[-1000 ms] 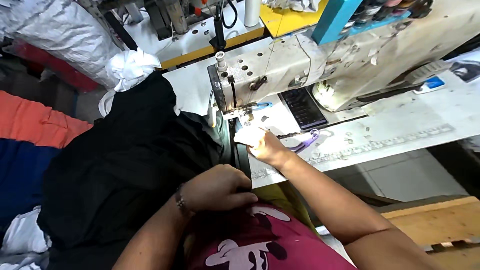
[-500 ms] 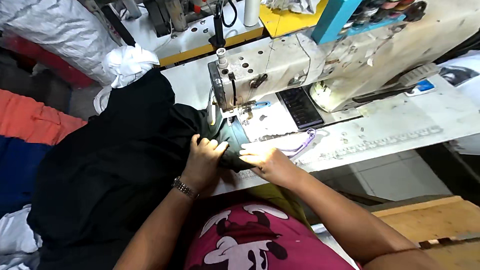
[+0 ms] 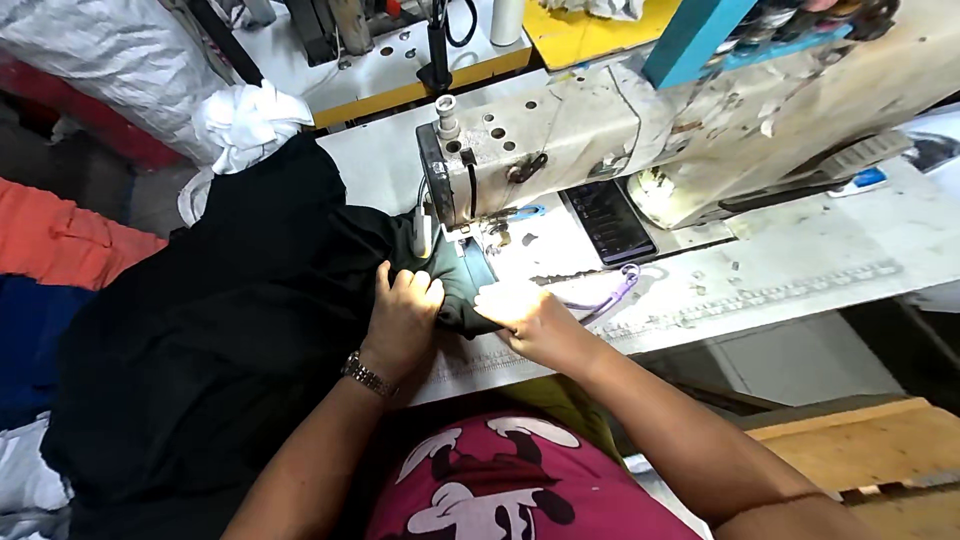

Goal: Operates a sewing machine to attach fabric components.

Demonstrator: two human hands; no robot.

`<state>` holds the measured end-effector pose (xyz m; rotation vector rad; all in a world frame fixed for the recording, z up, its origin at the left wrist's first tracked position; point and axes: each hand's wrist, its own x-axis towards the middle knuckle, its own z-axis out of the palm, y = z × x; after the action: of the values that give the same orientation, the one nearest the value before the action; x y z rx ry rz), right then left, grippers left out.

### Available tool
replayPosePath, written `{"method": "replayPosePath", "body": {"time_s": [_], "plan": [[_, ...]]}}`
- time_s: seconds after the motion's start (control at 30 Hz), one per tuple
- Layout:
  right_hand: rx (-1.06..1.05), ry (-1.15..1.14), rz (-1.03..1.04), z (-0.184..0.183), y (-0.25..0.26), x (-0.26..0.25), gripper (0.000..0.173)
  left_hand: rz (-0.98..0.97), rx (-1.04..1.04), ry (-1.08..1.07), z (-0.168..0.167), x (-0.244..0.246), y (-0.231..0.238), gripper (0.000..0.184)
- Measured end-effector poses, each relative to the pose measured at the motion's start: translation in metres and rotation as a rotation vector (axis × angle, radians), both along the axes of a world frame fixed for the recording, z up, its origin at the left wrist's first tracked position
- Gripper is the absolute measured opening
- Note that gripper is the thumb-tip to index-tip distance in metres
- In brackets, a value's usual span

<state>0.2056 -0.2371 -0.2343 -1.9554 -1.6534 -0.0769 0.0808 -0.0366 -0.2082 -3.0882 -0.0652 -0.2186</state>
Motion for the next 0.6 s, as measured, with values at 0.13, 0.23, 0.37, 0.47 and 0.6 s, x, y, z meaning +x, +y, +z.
{"method": "replayPosePath", "body": {"time_s": [0.13,0.23,0.37,0.47,0.6], "plan": [[0.051,0.040,-0.045,-0.001,0.019,0.010,0.018,0.040,-0.018,-0.020,-0.007,0.015,0.015,0.028],[0.069,0.066,-0.080,-0.007,0.025,0.014,0.016,0.029,-0.033,-0.035,-0.005,0.018,0.017,0.039],[0.045,0.005,-0.067,-0.009,0.007,0.003,0.018,-0.194,-0.216,-0.024,0.009,0.009,0.004,0.038],[0.020,-0.001,-0.033,-0.010,-0.007,-0.008,0.020,-0.288,-0.211,0.002,0.005,0.005,-0.002,0.014],[0.011,-0.023,-0.052,-0.010,-0.011,-0.008,0.019,-0.280,-0.157,-0.042,0.001,0.007,-0.003,0.023]]}}
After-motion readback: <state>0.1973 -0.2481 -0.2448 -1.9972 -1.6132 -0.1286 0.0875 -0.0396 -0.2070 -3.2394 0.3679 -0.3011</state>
